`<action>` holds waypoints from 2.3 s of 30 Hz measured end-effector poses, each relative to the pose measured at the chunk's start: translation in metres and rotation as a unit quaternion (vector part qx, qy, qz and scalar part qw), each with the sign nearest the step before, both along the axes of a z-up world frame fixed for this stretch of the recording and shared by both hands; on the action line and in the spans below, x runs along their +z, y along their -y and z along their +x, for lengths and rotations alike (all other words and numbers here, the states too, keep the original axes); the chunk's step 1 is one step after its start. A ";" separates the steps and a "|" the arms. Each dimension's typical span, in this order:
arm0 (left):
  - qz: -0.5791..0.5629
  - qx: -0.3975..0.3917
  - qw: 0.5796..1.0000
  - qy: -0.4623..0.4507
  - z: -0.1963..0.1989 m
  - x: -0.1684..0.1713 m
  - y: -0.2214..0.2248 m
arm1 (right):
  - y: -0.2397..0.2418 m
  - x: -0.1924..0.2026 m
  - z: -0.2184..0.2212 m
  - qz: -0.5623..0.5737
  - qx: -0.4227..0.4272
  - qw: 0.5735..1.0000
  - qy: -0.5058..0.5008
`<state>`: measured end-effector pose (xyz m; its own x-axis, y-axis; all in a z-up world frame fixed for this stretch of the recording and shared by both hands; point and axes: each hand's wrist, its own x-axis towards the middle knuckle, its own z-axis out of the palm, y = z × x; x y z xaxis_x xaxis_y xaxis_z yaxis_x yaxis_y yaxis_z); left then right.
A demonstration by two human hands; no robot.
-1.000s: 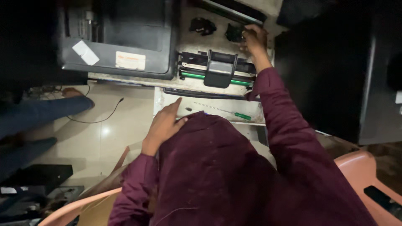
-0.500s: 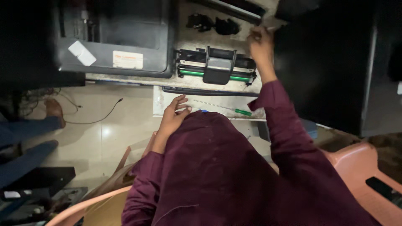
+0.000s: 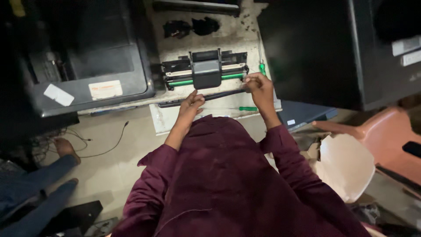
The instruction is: The person disassembles a printer toner cartridge using a screwdriver, removes a small black plastic component, and then reassembles the cartridge. The person handles the cartridge and its internal parts on a workbench.
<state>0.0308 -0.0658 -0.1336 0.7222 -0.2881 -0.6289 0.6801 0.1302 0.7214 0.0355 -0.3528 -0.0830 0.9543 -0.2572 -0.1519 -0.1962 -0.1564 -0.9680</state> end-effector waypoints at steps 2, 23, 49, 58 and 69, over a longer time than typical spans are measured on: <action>0.022 0.001 1.000 -0.004 0.005 -0.001 0.006 | 0.001 0.007 -0.004 -0.100 0.018 0.994 0.025; 0.019 0.089 0.993 0.079 0.098 0.075 0.009 | -0.037 0.032 -0.004 -0.419 0.242 0.875 0.008; 0.083 -0.159 0.969 0.169 0.009 -0.021 -0.037 | -0.042 0.027 -0.002 -0.414 0.223 0.882 0.047; 0.172 0.110 0.969 0.142 -0.018 -0.038 -0.055 | -0.040 0.024 -0.001 -0.326 0.213 0.920 0.048; 0.105 0.060 0.984 0.127 -0.014 -0.040 -0.048 | -0.008 -0.021 -0.027 -0.102 -0.051 0.989 0.090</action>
